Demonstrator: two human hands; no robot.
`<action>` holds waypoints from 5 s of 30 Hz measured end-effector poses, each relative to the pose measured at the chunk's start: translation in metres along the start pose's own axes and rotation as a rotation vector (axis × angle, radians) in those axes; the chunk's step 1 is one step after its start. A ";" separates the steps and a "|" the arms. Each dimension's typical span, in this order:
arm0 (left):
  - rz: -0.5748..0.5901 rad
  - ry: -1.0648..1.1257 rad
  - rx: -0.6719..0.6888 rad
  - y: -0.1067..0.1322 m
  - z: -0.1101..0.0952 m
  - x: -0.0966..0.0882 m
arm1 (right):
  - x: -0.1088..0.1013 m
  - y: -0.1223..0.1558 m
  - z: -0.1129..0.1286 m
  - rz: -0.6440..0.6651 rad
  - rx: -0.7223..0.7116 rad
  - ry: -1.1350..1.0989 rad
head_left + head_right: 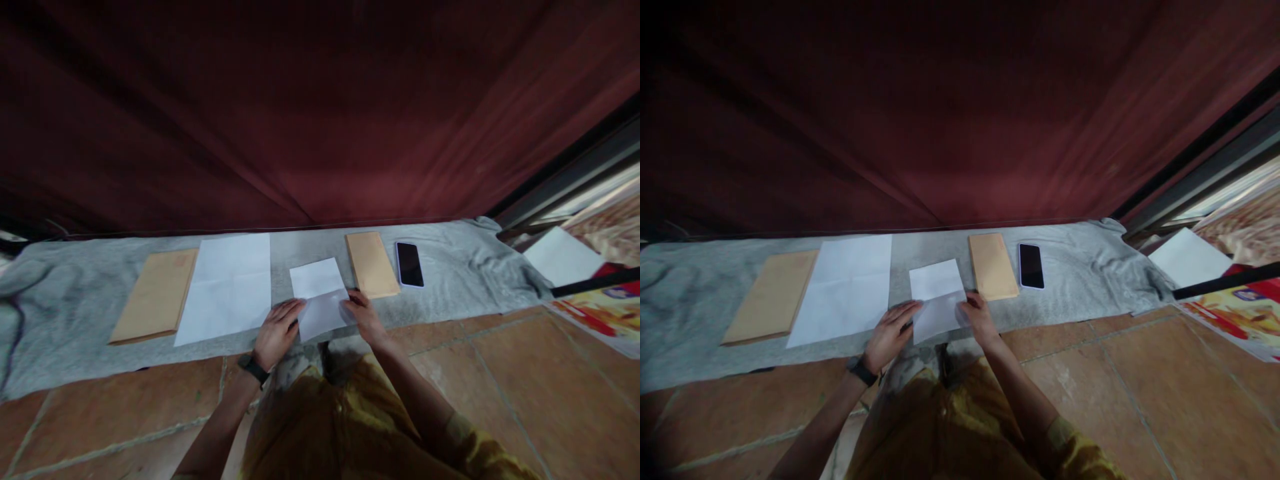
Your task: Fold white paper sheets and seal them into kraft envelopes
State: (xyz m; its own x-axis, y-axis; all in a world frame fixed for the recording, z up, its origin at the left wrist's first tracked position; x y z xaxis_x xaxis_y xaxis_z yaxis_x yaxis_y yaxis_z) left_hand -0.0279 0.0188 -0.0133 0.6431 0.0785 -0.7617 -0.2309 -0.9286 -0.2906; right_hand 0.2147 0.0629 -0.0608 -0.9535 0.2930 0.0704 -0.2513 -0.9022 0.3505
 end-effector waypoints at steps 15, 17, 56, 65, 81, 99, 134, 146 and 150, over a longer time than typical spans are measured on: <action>0.088 0.073 0.020 0.007 0.005 -0.001 | -0.018 0.017 0.006 0.328 -0.102 0.114; 0.100 0.063 0.027 0.006 0.005 -0.001 | -0.021 0.020 0.015 0.316 -0.337 0.293; -0.314 -0.106 -0.429 -0.027 0.005 -0.003 | 0.015 0.014 0.034 -0.108 -0.519 1.041; -0.258 -0.221 -0.508 -0.037 0.005 0.002 | 0.024 0.011 0.040 -0.159 -0.462 1.166; -0.337 -0.400 -0.469 -0.002 -0.001 -0.001 | 0.034 0.021 0.028 -0.080 -0.510 1.193; -0.161 -0.606 -0.549 -0.024 -0.001 -0.001 | 0.040 0.017 0.035 -0.097 -0.501 1.283; -0.132 -0.646 -0.656 -0.030 0.000 0.001 | 0.046 0.005 0.037 -0.060 -0.545 1.253; -0.143 -0.727 -0.643 -0.029 0.003 0.006 | 0.047 0.008 0.040 -0.049 -0.536 1.280; -0.142 -0.726 -0.651 -0.030 0.003 0.006 | 0.047 0.008 0.040 -0.062 -0.534 1.297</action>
State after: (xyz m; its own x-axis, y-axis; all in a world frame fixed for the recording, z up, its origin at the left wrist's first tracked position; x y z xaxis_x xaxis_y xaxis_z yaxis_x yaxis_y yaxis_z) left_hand -0.0190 0.0483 -0.0109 -0.0208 0.2063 -0.9783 0.4014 -0.8944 -0.1971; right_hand 0.1740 0.0822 -0.0176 -0.3379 0.1036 -0.9355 -0.0503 -0.9945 -0.0919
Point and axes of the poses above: each hand's wrist, its own y-axis away from the middle knuckle, its own x-axis out of the palm, z = x × y, the point moved 6 cm from there along -y, towards the middle knuckle, and after that the axes turned 7 degrees about -z, right-handed, at the moved point
